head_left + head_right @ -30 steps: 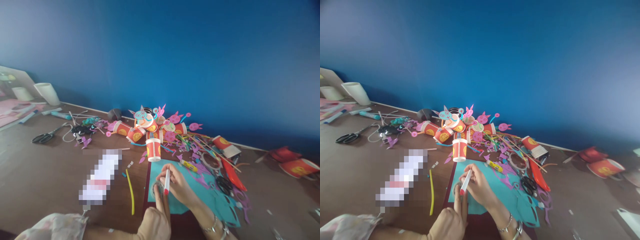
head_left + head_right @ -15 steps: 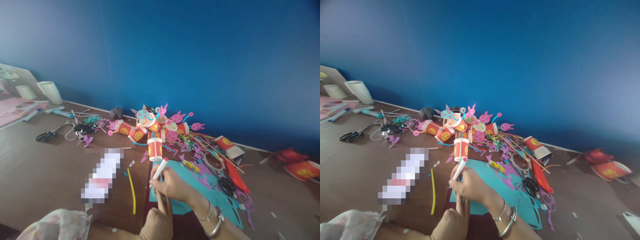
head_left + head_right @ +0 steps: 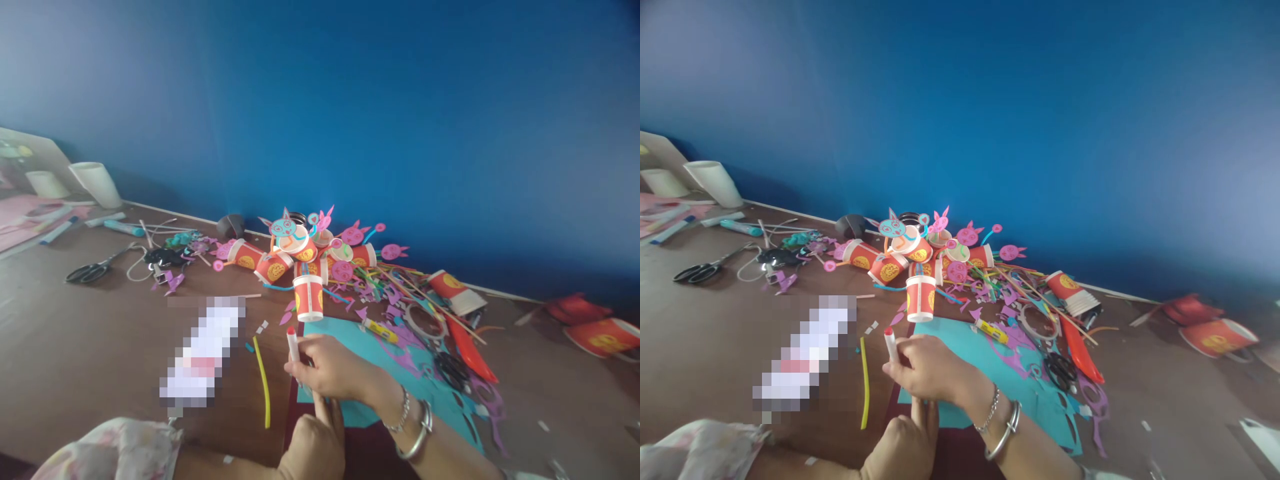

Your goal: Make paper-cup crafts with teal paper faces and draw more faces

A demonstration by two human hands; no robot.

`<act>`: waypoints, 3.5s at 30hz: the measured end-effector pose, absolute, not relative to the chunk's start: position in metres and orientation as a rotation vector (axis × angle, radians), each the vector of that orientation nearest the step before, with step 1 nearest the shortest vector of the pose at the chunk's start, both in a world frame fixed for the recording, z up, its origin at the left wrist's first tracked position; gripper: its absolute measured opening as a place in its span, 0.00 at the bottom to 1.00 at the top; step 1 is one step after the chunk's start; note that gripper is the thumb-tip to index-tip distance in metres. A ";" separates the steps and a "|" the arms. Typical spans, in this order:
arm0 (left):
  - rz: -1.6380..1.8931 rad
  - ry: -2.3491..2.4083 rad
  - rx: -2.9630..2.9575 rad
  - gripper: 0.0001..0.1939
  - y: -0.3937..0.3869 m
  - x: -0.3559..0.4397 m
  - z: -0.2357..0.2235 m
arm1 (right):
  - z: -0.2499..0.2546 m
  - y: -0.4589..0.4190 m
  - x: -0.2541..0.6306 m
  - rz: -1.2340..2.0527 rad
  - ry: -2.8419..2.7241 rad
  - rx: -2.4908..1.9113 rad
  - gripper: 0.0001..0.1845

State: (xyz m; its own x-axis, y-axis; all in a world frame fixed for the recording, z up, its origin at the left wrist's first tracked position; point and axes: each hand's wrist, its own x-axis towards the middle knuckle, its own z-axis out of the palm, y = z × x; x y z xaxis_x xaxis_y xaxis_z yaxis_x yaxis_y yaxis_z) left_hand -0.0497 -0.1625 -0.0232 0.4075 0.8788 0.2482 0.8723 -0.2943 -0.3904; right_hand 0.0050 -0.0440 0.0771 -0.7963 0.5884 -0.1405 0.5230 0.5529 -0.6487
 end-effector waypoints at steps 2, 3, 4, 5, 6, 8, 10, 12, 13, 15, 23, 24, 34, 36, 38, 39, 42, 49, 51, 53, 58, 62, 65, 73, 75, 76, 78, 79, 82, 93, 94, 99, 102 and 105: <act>0.031 -1.477 -2.208 0.19 -0.162 -0.050 -0.024 | 0.077 -0.044 0.003 1.048 -2.735 -0.914 0.12; 0.033 -1.471 -2.211 0.19 -0.162 -0.050 -0.024 | 0.076 -0.043 0.003 1.031 -2.760 -0.889 0.12; 0.036 -1.467 -2.212 0.19 -0.162 -0.050 -0.024 | 0.075 -0.043 0.002 1.006 -2.784 -0.868 0.12; 0.041 -1.463 -2.209 0.19 -0.162 -0.049 -0.025 | 0.075 -0.043 0.001 0.975 -2.808 -0.857 0.13; 0.053 -1.459 -2.202 0.20 -0.163 -0.049 -0.025 | 0.073 -0.043 0.001 0.942 -2.830 -0.854 0.13; 0.089 -1.447 -2.190 0.21 -0.163 -0.049 -0.025 | 0.071 -0.043 -0.001 0.888 -2.866 -0.853 0.13; 0.122 -1.432 -2.183 0.22 -0.163 -0.049 -0.024 | 0.069 -0.042 -0.002 0.855 -2.894 -0.852 0.13; 0.127 -1.416 -2.191 0.21 -0.163 -0.050 -0.023 | 0.068 -0.041 -0.003 0.841 -2.914 -0.846 0.13; 0.115 -1.414 -2.198 0.20 -0.162 -0.050 -0.022 | 0.067 -0.041 -0.004 0.841 -2.921 -0.843 0.13; 0.073 -1.420 -2.207 0.19 -0.162 -0.051 -0.019 | 0.066 -0.039 -0.005 0.849 -2.923 -0.844 0.13; 0.045 -1.472 -2.169 0.21 -0.161 -0.051 -0.020 | 0.063 -0.035 -0.004 0.903 -2.866 -0.954 0.14; 0.040 -1.482 -2.159 0.21 -0.161 -0.050 -0.021 | 0.063 -0.034 -0.004 0.906 -2.854 -0.966 0.14; 0.002 -1.503 -2.120 0.24 -0.160 -0.052 -0.019 | 0.066 -0.028 0.002 0.895 -2.733 -1.056 0.13; 0.006 -1.501 -2.118 0.25 -0.160 -0.052 -0.018 | 0.062 -0.027 0.005 0.916 -2.698 -1.064 0.13; 0.007 -1.499 -2.120 0.23 -0.159 -0.052 -0.017 | 0.058 -0.026 0.009 0.933 -2.665 -1.067 0.12; 0.008 -1.498 -2.123 0.22 -0.159 -0.052 -0.017 | 0.057 -0.026 0.010 0.938 -2.650 -1.072 0.12; 0.009 -1.518 -2.126 0.20 -0.159 -0.052 -0.016 | 0.056 -0.027 0.015 0.958 -2.595 -1.083 0.13; 0.006 -1.485 -2.166 0.21 -0.158 -0.054 -0.012 | 0.053 -0.031 0.024 0.980 -2.477 -1.125 0.15; 0.002 -1.475 -2.161 0.21 -0.158 -0.055 -0.010 | 0.051 -0.031 0.028 0.987 -2.443 -1.149 0.17; 0.016 -1.465 -2.169 0.21 -0.158 -0.056 -0.009 | 0.049 -0.032 0.032 1.020 -2.399 -1.147 0.17; 0.059 -1.437 -2.182 0.22 -0.158 -0.057 -0.008 | 0.043 -0.038 0.042 1.110 -2.224 -1.167 0.14; 0.070 -1.425 -2.185 0.21 -0.158 -0.058 -0.006 | 0.036 -0.046 0.050 1.161 -2.070 -1.164 0.15; 0.074 -1.416 -2.180 0.22 -0.158 -0.060 -0.004 | 0.032 -0.052 0.056 1.177 -2.003 -1.143 0.15; 0.138 -1.399 -2.217 0.23 -0.158 -0.063 0.003 | 0.022 -0.068 0.067 1.134 -1.896 -1.202 0.14; 0.181 -1.393 -2.225 0.24 -0.158 -0.065 0.003 | 0.023 -0.072 0.069 1.136 -1.884 -1.229 0.14; 0.200 -1.390 -2.231 0.24 -0.157 -0.066 0.003 | 0.023 -0.074 0.070 1.137 -1.883 -1.235 0.14; 0.234 -1.393 -2.258 0.25 -0.156 -0.068 0.004 | 0.023 -0.077 0.072 1.138 -1.881 -1.239 0.13; 0.247 -1.402 -2.277 0.25 -0.156 -0.069 0.005 | 0.022 -0.079 0.072 1.137 -1.879 -1.241 0.13; 0.273 -1.454 -2.331 0.26 -0.155 -0.071 0.011 | 0.021 -0.084 0.073 1.131 -1.865 -1.258 0.13; 0.416 -1.536 -2.429 0.27 -0.138 -0.076 0.041 | 0.018 -0.098 0.076 1.180 -1.746 -1.320 0.11; 0.417 -1.528 -2.437 0.26 -0.136 -0.076 0.043 | 0.018 -0.099 0.076 1.188 -1.737 -1.326 0.11; 0.401 -1.493 -2.507 0.22 -0.128 -0.078 0.054 | 0.019 -0.103 0.076 1.239 -1.713 -1.364 0.08; 0.397 -1.502 -2.524 0.21 -0.127 -0.080 0.058 | 0.019 -0.106 0.076 1.244 -1.720 -1.346 0.07; 0.411 -1.493 -2.538 0.19 -0.127 -0.083 0.060 | 0.020 -0.110 0.076 1.257 -1.732 -1.311 0.06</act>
State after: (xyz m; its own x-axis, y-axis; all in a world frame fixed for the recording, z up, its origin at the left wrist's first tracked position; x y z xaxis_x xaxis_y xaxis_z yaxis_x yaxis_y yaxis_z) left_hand -0.0830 -0.1268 0.0603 0.4612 0.8745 -0.1500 0.8282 -0.4850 -0.2807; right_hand 0.0756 -0.1096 0.0199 -0.3135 0.9474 -0.0649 0.3555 0.0537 -0.9331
